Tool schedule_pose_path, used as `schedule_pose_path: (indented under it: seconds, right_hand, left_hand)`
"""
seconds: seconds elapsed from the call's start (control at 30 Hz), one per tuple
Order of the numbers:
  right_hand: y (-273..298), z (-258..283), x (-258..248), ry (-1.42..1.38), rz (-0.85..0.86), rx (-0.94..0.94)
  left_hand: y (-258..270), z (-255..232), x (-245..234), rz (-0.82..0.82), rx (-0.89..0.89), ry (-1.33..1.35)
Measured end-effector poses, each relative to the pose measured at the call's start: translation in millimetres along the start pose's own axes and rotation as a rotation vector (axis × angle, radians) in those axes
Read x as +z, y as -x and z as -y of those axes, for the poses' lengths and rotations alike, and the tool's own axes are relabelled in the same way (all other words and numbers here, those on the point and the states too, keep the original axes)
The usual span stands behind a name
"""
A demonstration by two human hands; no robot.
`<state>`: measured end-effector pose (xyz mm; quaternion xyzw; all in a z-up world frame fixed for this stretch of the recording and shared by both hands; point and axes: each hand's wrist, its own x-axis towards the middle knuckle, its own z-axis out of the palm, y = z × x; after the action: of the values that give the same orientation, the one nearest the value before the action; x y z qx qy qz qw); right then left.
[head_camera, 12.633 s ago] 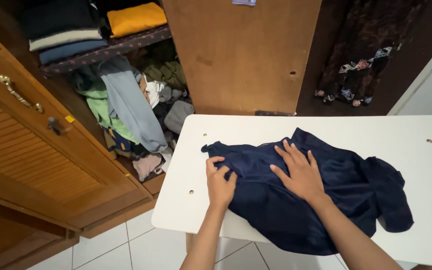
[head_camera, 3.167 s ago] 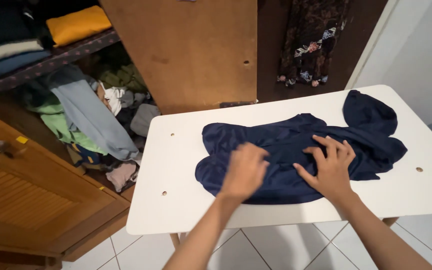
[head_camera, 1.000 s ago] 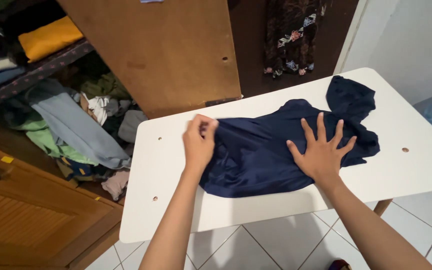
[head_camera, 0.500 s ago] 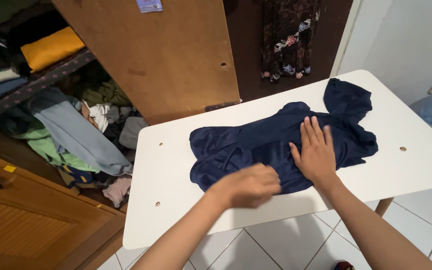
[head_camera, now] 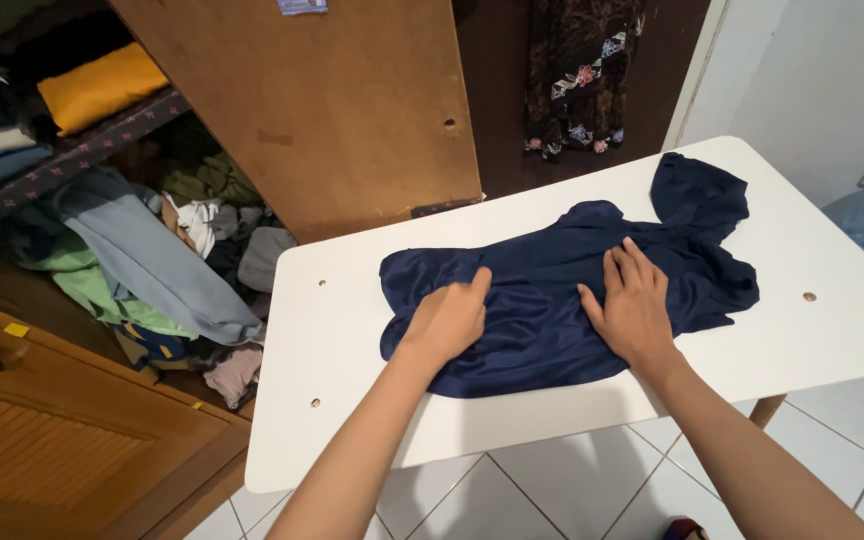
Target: The person folds a navy blue long-sleeve shirt on a white table. They smooth the fabric, fold the sleeves inward, fold the sides toward the center, and then fold the shirt into a compact rectangle.
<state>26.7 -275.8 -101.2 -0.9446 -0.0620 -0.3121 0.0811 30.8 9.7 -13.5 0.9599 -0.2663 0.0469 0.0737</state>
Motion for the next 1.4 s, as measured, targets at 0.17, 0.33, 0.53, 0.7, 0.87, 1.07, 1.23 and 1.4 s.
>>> schedule_pose_path:
  seconds: [0.17, 0.33, 0.53, 0.7, 0.87, 1.07, 1.23, 1.4]
  right_hand:
    - [1.1, -3.0, 5.6, 0.013, -0.054, -0.037]
    - [-0.1, -5.1, 9.0, -0.008, -0.047, -0.055]
    - [2.8, 2.6, -4.1, 0.043, 0.029, -0.027]
    - [3.0, 0.1, -3.1, -0.015, 0.052, -0.031]
    - [2.3, -1.7, -3.0, -0.039, 0.049, -0.072]
    - [-1.6, 2.0, -16.2, -0.005, 0.158, 0.016]
    - [-6.8, 0.6, -22.3, 0.024, 0.352, 0.138]
    - [-5.0, 4.6, -22.6, 0.012, 0.340, 0.185]
  left_hand:
    - [-6.6, -25.7, -17.2, -0.023, -0.168, 0.191]
    - [-20.1, -22.6, 2.4, -0.066, -0.265, 0.257]
    - [-14.6, -37.0, 0.8, -0.054, -0.253, 0.211]
    - [-14.1, -47.3, 4.0, -0.050, -0.322, 0.204]
    - [-19.2, -46.6, 21.2, -0.007, -0.330, 0.154]
    - [-10.9, -49.3, -9.8, -0.178, -0.363, 0.258]
    - [10.3, -28.5, -72.5, -0.553, -0.459, 0.609]
    - [39.1, -8.2, -84.8, -0.794, -0.206, 0.297]
